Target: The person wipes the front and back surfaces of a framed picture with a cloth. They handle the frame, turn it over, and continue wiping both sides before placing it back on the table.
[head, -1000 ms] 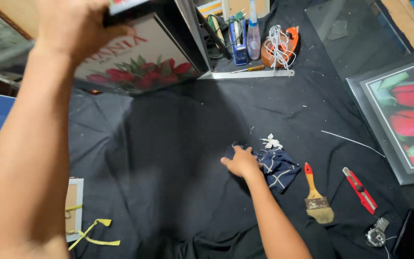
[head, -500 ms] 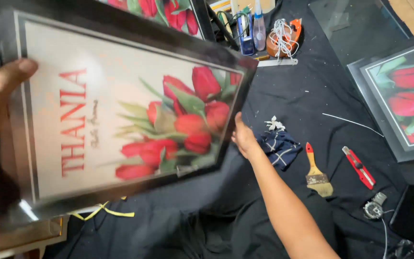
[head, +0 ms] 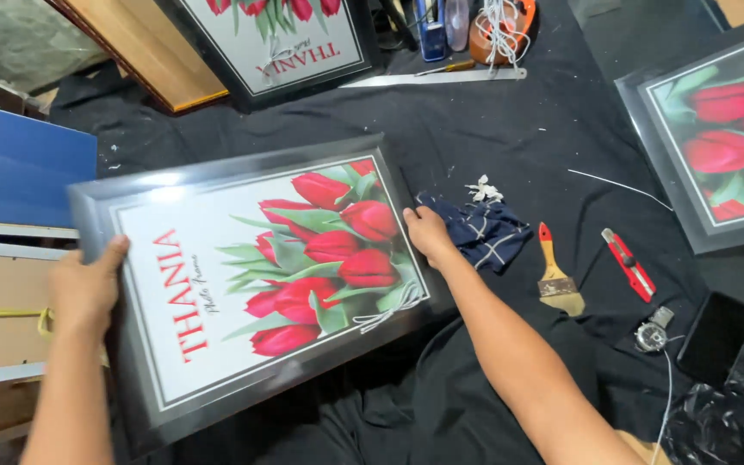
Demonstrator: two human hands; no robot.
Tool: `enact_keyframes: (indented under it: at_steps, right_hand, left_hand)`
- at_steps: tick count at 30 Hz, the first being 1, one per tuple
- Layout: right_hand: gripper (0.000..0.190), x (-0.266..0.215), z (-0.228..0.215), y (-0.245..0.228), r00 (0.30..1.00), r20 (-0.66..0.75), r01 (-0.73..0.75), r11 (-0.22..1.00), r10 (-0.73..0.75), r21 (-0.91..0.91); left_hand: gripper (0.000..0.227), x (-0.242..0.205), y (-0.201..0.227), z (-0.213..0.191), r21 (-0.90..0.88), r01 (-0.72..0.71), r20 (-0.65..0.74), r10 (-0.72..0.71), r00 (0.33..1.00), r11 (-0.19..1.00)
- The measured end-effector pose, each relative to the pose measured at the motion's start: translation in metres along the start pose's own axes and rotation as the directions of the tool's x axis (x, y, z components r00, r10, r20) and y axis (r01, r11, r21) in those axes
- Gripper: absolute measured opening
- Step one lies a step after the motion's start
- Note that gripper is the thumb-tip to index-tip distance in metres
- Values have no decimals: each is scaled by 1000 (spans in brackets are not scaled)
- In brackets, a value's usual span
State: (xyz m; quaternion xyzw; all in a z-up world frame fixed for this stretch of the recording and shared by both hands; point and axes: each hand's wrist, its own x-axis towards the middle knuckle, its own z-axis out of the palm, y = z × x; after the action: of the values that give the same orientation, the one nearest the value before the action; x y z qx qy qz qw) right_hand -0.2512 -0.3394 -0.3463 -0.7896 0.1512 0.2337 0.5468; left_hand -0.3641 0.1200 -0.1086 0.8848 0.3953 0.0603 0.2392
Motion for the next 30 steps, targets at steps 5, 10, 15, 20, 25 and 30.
enact_keyframes:
  at_steps: [5, 10, 15, 20, 25, 30]
  right_hand:
    - [70, 4, -15, -11, 973, 9, -229, 965, 232, -127]
    - [65, 4, -36, -27, 945, -76, -327, 918, 318, -224]
    - [55, 31, -63, -14, 903, -403, -281, 916, 150, -287]
    - [48, 45, -58, 9, 895, -446, -165, 915, -18, -368]
    - [56, 38, -22, 10, 962, -268, -61, 921, -49, -385]
    - [63, 35, -5, 5, 989, -125, -117, 915, 74, -387]
  left_hand:
    - [56, 29, -40, 70, -112, 72, 95, -62, 994, 991]
    - [84, 58, -64, 137, -89, 138, 177, -121, 977, 986]
    - [78, 49, -51, 199, -170, 95, 241, -52, 969, 981]
    - [82, 74, -69, 215, -206, 81, 205, -38, 978, 975]
    - [70, 86, -74, 173, -110, 85, 171, -66, 983, 990]
    - [87, 111, -119, 189, -157, 121, 127, -102, 987, 980]
